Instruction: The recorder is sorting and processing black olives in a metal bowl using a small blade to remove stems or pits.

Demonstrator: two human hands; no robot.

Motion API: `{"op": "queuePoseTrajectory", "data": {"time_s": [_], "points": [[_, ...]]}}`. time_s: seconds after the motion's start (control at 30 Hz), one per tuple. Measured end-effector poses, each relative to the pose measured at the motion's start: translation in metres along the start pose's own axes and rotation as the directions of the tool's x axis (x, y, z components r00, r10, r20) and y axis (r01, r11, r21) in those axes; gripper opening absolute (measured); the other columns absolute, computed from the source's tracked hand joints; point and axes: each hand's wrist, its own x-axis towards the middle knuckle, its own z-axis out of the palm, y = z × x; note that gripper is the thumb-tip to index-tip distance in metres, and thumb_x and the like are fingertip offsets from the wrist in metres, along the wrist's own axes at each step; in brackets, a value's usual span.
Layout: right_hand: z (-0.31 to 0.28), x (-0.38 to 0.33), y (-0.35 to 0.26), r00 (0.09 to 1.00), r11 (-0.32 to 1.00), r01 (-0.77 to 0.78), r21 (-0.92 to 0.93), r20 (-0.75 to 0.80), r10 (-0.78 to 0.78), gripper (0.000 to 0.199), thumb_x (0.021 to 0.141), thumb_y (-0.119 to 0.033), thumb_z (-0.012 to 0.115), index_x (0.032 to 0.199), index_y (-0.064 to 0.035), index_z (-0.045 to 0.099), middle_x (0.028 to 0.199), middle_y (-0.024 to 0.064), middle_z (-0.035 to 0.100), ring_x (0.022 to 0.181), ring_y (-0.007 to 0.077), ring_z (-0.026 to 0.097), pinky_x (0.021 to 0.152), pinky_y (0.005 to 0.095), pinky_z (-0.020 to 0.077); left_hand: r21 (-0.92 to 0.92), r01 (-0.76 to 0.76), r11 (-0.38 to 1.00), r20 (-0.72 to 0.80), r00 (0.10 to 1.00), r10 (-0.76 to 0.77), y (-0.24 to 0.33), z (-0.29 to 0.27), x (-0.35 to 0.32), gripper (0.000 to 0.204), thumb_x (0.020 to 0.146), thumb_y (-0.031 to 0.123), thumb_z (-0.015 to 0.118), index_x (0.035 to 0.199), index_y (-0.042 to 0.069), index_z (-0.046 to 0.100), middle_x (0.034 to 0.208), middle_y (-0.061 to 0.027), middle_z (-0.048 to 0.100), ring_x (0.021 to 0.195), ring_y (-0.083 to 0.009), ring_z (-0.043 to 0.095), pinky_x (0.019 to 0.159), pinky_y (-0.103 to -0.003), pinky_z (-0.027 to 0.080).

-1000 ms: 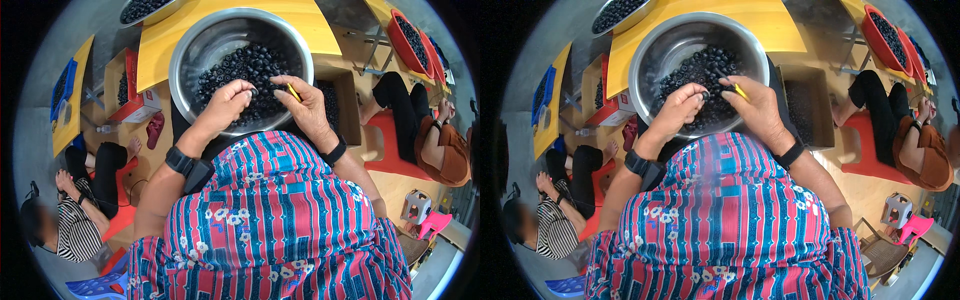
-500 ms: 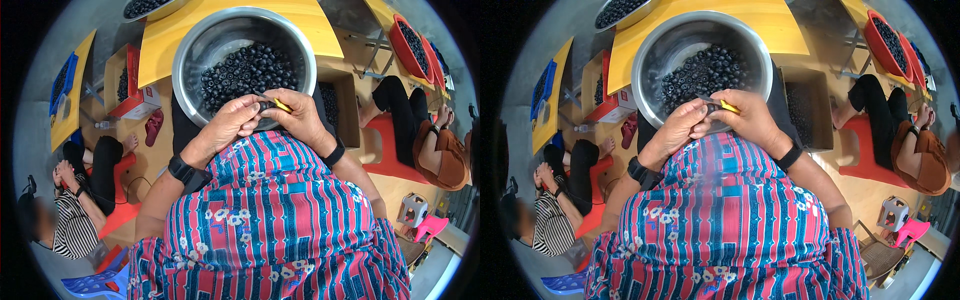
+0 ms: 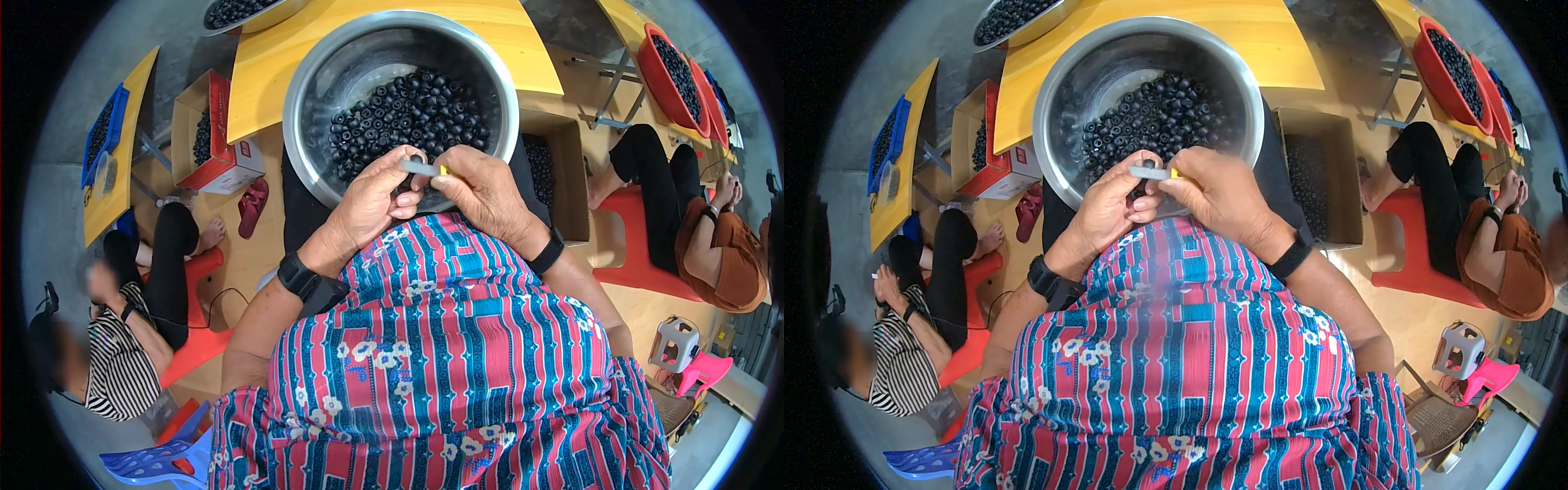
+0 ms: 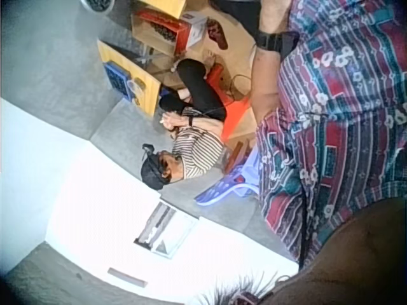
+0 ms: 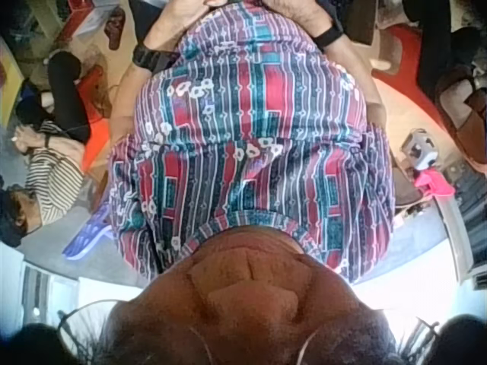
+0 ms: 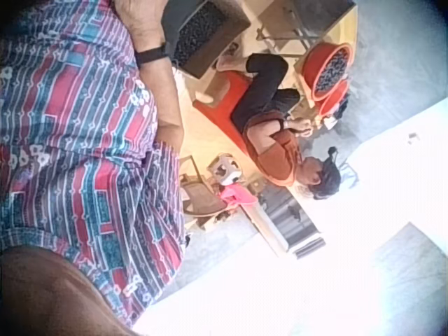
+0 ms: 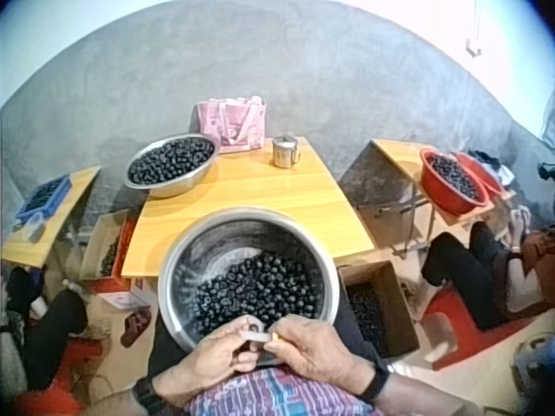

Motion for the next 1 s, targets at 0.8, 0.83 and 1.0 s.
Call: {"op": "queuePoseTrajectory", "data": {"time_s": [0.8, 0.83, 1.0], "points": [[0.0029, 0.0015, 0.0020, 0.998, 0.987, 0.051, -0.152, 0.031, -0.047, 0.027, 0.091, -0.031, 0.065, 0.088, -0.0055, 0.061, 0.078, 0.0132, 0.059, 0.074, 0.0331, 0.060, 0.063, 0.0416, 0.0467, 0.040, -0.005, 0.999, 0.006, 1.000, 0.005, 0.0001, 0.0034, -0.0009, 0.017, 0.105, 0.020, 0.038, 0.109, 0.006, 0.048, 0.087, 0.0011, 0.045, 0.067, -0.0033, 0.041, 0.057, -0.018, 0.033], [0.0027, 0.0015, 0.0011, 0.999, 0.989, 0.036, -0.145, 0.032, -0.032, 0.026, 0.091, -0.031, 0.066, 0.088, -0.0055, 0.061, 0.078, 0.0134, 0.060, 0.075, 0.0333, 0.061, 0.063, 0.0418, 0.0468, 0.040, -0.006, 0.999, 0.006, 1.000, 0.006, 0.0002, 0.0033, -0.0010, 0.017, 0.105, 0.020, 0.038, 0.109, 0.006, 0.048, 0.087, 0.0011, 0.045, 0.067, -0.0033, 0.041, 0.057, -0.018, 0.033], [0.0029, 0.0020, 0.0011, 0.999, 0.991, 0.012, -0.130, 0.036, -0.007, 0.025, 0.091, -0.030, 0.066, 0.088, -0.0054, 0.061, 0.079, 0.0139, 0.060, 0.075, 0.0338, 0.061, 0.064, 0.0422, 0.0470, 0.028, -0.011, 1.000, 0.016, 1.000, 0.010, -0.0002, 0.0021, -0.0010, 0.017, 0.105, 0.019, 0.038, 0.110, 0.006, 0.047, 0.088, 0.0008, 0.046, 0.067, -0.0034, 0.041, 0.057, -0.018, 0.033]]}}
